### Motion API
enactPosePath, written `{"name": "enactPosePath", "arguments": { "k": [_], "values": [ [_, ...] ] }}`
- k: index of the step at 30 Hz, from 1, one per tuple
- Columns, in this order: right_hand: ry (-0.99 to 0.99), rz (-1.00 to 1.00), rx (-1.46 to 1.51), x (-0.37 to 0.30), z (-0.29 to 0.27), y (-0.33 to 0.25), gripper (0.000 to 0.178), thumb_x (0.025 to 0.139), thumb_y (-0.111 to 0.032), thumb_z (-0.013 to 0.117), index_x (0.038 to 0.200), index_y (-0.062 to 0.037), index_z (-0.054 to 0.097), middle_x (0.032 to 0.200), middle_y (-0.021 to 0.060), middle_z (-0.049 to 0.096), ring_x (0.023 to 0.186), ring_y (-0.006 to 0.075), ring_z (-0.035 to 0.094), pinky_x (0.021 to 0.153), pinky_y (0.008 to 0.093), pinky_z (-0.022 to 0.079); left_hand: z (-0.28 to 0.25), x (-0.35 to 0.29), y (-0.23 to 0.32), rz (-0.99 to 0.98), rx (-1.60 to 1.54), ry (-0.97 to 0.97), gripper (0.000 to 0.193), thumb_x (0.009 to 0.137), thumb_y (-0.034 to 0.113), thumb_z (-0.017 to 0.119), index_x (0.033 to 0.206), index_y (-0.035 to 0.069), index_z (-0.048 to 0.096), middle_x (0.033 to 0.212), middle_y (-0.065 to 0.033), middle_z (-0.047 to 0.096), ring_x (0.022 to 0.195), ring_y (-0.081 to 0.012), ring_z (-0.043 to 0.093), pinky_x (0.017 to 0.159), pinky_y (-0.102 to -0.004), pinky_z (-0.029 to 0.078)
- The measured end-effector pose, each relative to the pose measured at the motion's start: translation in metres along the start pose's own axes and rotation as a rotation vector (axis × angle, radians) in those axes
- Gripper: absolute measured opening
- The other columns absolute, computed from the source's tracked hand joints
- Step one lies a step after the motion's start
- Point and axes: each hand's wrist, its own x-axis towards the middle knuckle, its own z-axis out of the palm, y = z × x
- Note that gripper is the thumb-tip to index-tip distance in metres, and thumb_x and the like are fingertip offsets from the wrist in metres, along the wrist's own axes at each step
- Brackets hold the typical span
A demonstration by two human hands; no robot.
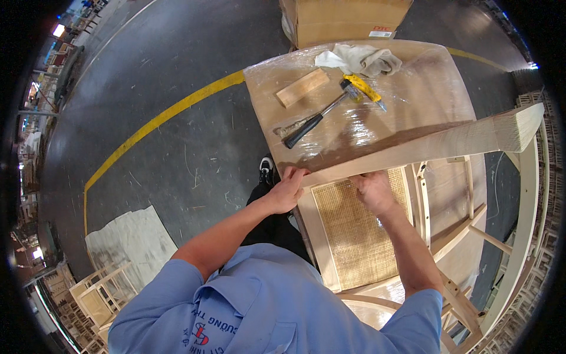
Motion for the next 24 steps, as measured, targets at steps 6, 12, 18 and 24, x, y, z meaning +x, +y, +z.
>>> {"name": "enactPosePath", "arguments": {
  "k": [6, 12, 18, 24],
  "values": [
    [0.063, 0.018, 0.128, -0.008, 0.013, 0.004, 0.074, 0.055, -0.001, 0.075, 0.126, -0.0196, 0.076, 0.139, 0.0117, 0.069, 0.136, 0.0358, 0.058, 0.114, 0.0537, 0.044, 0.006, 0.003, 0.005, 0.010, -0.018, 0.055, 0.050, 0.100, 0.017, 0.066, 0.142, 0.001, 0.044, 0.138, -0.0246, 0.046, 0.135, -0.0460, 0.046, 0.114, -0.0501, 0.041],
    [0.074, -0.010, 0.016, -0.009, 0.015, 0.010, 0.059, 0.067, -0.004, 0.076, 0.123, -0.0197, 0.078, 0.145, 0.0082, 0.066, 0.142, 0.0311, 0.054, 0.126, 0.0512, 0.033, 0.021, 0.007, 0.024, -0.094, 0.012, 0.235, 0.047, 0.094, 0.023, 0.077, 0.129, 0.001, 0.055, 0.128, -0.0237, 0.056, 0.129, -0.0447, 0.049, 0.109, -0.0508, 0.043],
    [-0.031, 0.039, 0.038, -0.013, -0.019, 0.022, 0.041, 0.082, -0.012, 0.073, 0.123, -0.0152, 0.078, 0.156, 0.0039, 0.056, 0.153, 0.0260, 0.041, 0.132, 0.0534, 0.022, 0.024, 0.009, 0.017, -0.099, 0.081, 0.277, 0.046, 0.091, 0.020, 0.082, 0.127, 0.004, 0.057, 0.125, -0.0240, 0.057, 0.126, -0.0424, 0.050, 0.107, -0.0507, 0.045],
    [0.009, 0.118, 0.186, -0.024, 0.008, 0.037, 0.042, 0.091, -0.016, 0.067, 0.133, -0.0125, 0.072, 0.162, 0.0042, 0.049, 0.159, 0.0300, 0.030, 0.135, 0.0575, 0.009, 0.027, 0.011, 0.020, -0.110, 0.055, 0.272, 0.046, 0.091, 0.018, 0.081, 0.128, 0.004, 0.057, 0.124, -0.0233, 0.057, 0.126, -0.0412, 0.049, 0.107, -0.0499, 0.044]
  ]
}}
